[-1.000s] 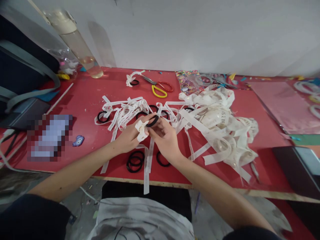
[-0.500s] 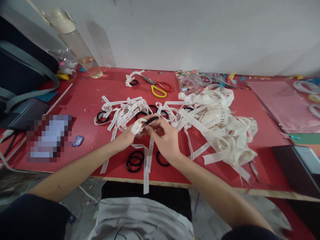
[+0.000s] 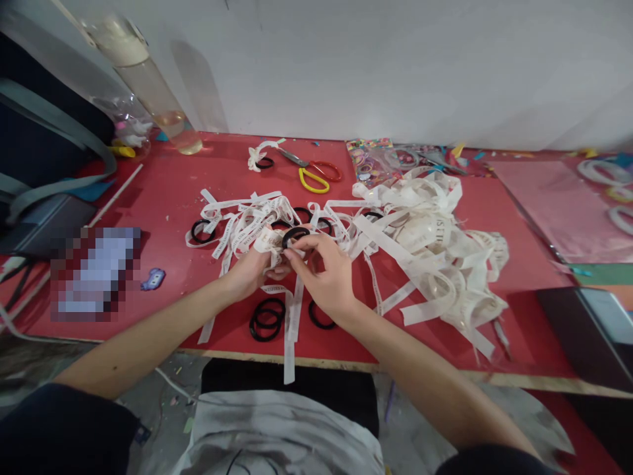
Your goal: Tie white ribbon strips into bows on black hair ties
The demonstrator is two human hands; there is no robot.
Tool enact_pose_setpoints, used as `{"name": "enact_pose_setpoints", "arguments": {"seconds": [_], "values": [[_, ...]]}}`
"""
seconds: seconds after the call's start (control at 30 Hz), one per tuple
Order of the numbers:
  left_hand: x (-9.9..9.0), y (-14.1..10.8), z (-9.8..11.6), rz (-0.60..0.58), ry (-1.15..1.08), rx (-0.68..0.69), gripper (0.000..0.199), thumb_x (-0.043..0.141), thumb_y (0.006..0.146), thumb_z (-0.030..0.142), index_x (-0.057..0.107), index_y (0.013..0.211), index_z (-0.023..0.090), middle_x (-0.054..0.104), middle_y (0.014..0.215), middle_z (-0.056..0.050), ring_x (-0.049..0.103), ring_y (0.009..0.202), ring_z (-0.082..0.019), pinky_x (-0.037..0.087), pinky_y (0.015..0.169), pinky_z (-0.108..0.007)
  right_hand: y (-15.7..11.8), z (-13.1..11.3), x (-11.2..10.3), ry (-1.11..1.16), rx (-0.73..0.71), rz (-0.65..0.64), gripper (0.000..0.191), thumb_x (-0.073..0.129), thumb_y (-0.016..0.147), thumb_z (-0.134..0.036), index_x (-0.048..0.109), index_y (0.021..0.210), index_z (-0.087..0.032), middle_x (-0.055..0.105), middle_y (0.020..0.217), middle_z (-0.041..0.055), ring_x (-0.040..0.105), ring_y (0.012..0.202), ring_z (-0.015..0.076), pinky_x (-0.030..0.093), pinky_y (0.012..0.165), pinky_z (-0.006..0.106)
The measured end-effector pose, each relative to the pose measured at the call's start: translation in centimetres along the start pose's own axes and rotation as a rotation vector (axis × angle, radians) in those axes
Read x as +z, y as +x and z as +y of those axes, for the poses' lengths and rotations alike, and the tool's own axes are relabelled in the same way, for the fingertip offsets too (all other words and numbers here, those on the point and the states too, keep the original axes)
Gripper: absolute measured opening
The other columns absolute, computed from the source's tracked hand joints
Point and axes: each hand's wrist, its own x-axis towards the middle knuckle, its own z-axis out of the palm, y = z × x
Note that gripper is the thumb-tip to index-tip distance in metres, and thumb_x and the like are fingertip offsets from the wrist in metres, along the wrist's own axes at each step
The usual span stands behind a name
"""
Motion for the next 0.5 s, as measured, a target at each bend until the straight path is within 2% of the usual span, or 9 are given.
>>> {"name": "enact_pose_setpoints", "arguments": {"seconds": [0.1, 0.23, 0.4, 0.5], "values": [[-0.04, -0.06, 0.15, -0.011, -0.018, 0.001, 0.041, 0.052, 0.088, 0.055, 0.063, 0.103, 0.018, 0.042, 0.069, 0.002, 0.032, 0.054, -0.007, 0.02, 0.046, -0.016, -0.11, -0.01, 0.03, -0.043, -0.096, -0.016, 0.003, 0.068, 0.087, -0.026, 0.065, 0.086, -0.025, 0.069, 0.08, 0.0016, 0.063, 0.071, 0.0174, 0.052, 0.067, 0.032], [0.24, -0.07, 0.33, 0.002, -0.023, 0.005, 0.042, 0.052, 0.089, 0.052, 0.063, 0.112, 0.019, 0.041, 0.068, 0.003, 0.031, 0.055, -0.007, 0.021, 0.047, -0.016, 0.03, 0.03, 0.1, -0.046, -0.167, -0.042, 0.005, 0.07, 0.086, -0.024, 0.067, 0.09, -0.027, 0.07, 0.079, 0.0012, 0.065, 0.072, 0.0181, 0.053, 0.068, 0.033], [0.59, 0.11, 0.02, 0.063, -0.04, -0.01, 0.039, 0.054, 0.087, 0.049, 0.064, 0.113, 0.021, 0.041, 0.065, 0.003, 0.028, 0.055, -0.008, 0.024, 0.047, -0.018, 0.55, 0.5, 0.01, -0.051, -0.287, -0.146, 0.011, 0.065, 0.088, -0.021, 0.071, 0.084, -0.029, 0.074, 0.082, 0.0017, 0.067, 0.08, 0.0209, 0.053, 0.077, 0.04], [0.5, 0.11, -0.2, 0.059, -0.01, -0.022, 0.041, 0.053, 0.086, 0.049, 0.064, 0.115, 0.022, 0.048, 0.068, 0.002, 0.03, 0.056, -0.009, 0.026, 0.049, -0.018, 0.53, 0.9, 0.0, -0.102, -0.339, -0.192, 0.013, 0.063, 0.089, -0.022, 0.073, 0.09, -0.03, 0.075, 0.084, 0.002, 0.067, 0.078, 0.0213, 0.054, 0.077, 0.041]]}}
